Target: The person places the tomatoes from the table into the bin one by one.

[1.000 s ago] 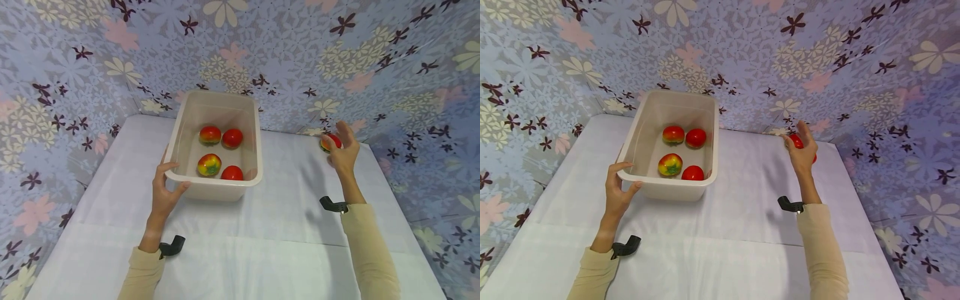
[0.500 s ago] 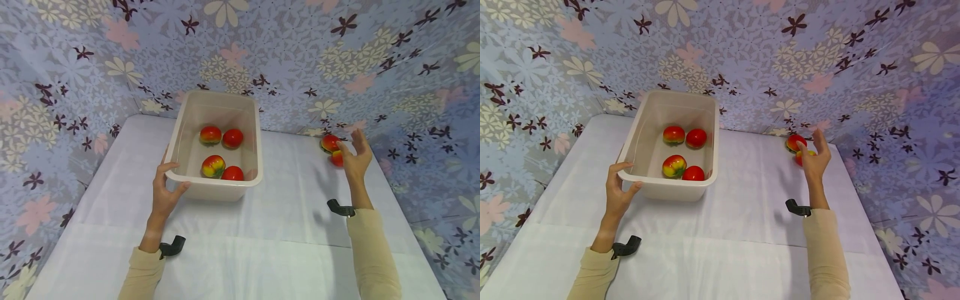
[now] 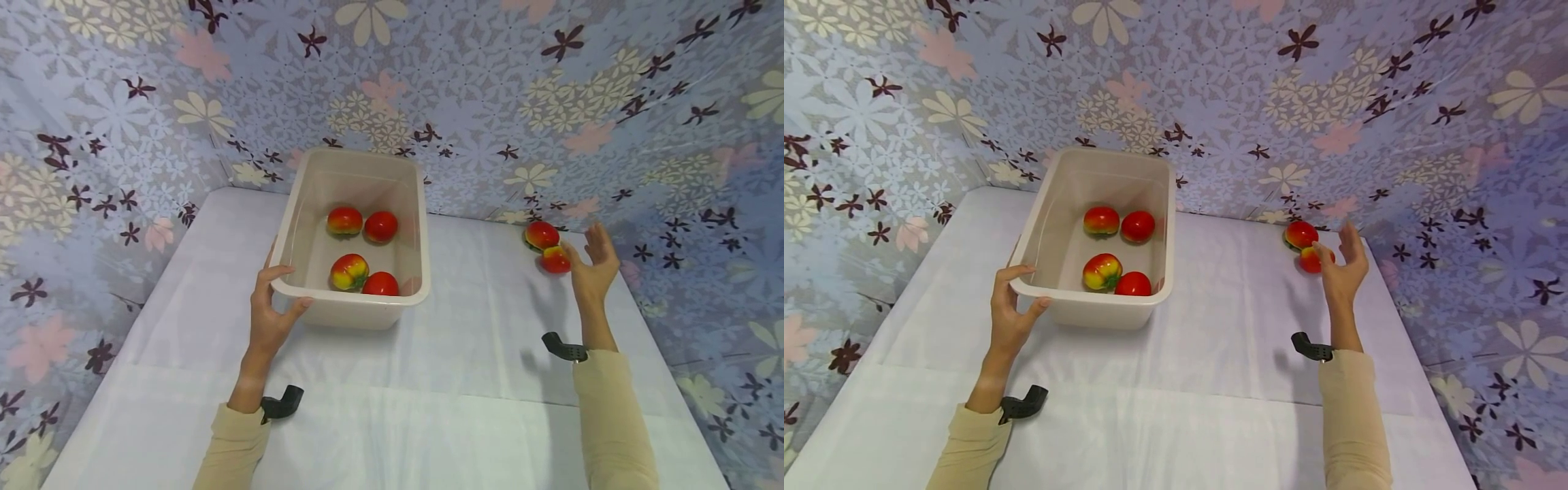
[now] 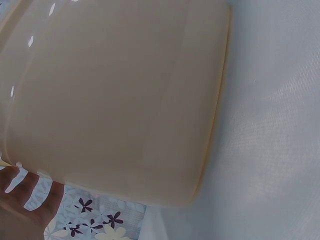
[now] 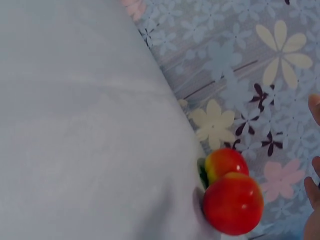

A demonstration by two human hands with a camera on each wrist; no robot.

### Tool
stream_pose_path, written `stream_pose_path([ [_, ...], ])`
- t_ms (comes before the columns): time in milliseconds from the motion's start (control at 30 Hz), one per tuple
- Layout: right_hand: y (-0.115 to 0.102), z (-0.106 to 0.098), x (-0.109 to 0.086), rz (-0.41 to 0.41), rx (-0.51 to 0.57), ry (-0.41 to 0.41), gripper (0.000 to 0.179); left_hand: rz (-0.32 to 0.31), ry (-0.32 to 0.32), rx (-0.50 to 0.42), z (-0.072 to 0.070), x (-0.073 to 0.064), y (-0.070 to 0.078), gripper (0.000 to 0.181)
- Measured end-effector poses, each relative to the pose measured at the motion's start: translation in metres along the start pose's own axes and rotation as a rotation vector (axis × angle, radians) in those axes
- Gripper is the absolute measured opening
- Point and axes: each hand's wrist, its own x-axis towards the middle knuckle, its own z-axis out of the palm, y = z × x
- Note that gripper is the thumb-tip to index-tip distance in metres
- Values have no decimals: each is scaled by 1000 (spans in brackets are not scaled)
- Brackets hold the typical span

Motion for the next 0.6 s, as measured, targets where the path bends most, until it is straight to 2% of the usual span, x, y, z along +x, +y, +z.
stream_pose_path([
  [300,24,-7,-8,109,-10,40,74,5,1,11,1,-6,0,60],
  [467,37,-10,-11,206,-27,16,81,4,6,26,2,-9,1,62],
  [600,46,-11,-12,249,3,-1,86,3,19,45,2,-13,2,69],
])
